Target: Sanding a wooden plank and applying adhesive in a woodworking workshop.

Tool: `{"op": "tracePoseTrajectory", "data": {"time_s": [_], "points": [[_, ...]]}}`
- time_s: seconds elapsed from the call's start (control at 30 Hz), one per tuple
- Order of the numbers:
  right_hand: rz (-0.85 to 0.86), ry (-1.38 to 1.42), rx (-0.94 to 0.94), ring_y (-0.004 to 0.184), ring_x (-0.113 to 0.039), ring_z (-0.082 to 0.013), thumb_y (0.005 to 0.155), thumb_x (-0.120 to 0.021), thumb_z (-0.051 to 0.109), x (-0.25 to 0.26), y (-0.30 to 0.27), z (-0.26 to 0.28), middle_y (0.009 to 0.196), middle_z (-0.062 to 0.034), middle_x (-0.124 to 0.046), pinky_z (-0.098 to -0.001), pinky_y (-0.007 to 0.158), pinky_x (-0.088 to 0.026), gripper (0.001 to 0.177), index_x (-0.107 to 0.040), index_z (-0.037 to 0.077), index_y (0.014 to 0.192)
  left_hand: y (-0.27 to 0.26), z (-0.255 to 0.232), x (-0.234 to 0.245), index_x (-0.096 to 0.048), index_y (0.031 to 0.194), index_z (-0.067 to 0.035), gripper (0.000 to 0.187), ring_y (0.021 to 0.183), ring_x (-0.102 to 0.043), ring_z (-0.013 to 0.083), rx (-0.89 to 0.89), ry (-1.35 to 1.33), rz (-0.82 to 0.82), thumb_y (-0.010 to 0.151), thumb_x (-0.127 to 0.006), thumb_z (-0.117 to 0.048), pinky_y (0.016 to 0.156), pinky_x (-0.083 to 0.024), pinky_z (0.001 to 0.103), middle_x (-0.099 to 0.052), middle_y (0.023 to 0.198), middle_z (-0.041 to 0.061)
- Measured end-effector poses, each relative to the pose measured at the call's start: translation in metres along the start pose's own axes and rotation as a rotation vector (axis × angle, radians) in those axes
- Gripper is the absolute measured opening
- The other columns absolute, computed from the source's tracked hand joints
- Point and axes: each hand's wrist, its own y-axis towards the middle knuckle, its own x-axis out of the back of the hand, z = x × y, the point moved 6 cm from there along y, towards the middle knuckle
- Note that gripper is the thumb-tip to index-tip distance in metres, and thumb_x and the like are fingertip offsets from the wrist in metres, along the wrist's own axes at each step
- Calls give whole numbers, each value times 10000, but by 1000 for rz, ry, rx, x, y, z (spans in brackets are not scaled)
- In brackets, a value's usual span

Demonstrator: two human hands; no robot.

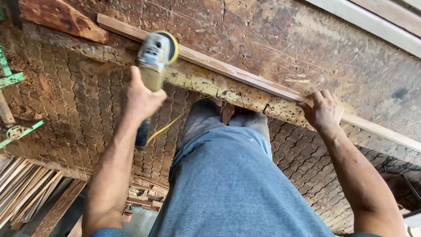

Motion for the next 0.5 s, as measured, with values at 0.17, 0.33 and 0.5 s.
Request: {"op": "tracePoseTrajectory", "data": {"time_s": [0.17, 0.33, 0.5], "points": [[-57, 15, 42, 919, -565, -209, 897, -744, 622, 5, 4, -1, 1025, -80, -631, -364, 719, -485, 570, -688, 81, 1066, -21, -31, -13, -288, 1444, -93, 802, 740, -688, 266, 64, 77, 21, 786, -745, -120, 569, -587, 398, -640, 1039, 168], [12, -24, 31, 885, -571, -216, 899, -750, 598, 1, 0, -4, 984, -85, -629, -354, 687, -480, 534, -694, 102, 1088, -46, -64, -108, -346, 1420, -50, 739, 810, -702, 324, -196, 146, 328, 787, -726, -93, 625, -634, 433, -621, 1109, 238], [-77, 36, 58, 920, -575, -222, 885, -754, 589, 8, -3, 8, 1010, -82, -634, -362, 715, -476, 498, -726, 140, 1097, -36, -60, -120, -341, 1401, -8, 799, 944, -649, 355, -391, 182, 241, 744, -783, -118, 756, -575, 490, -597, 1125, 273]]}}
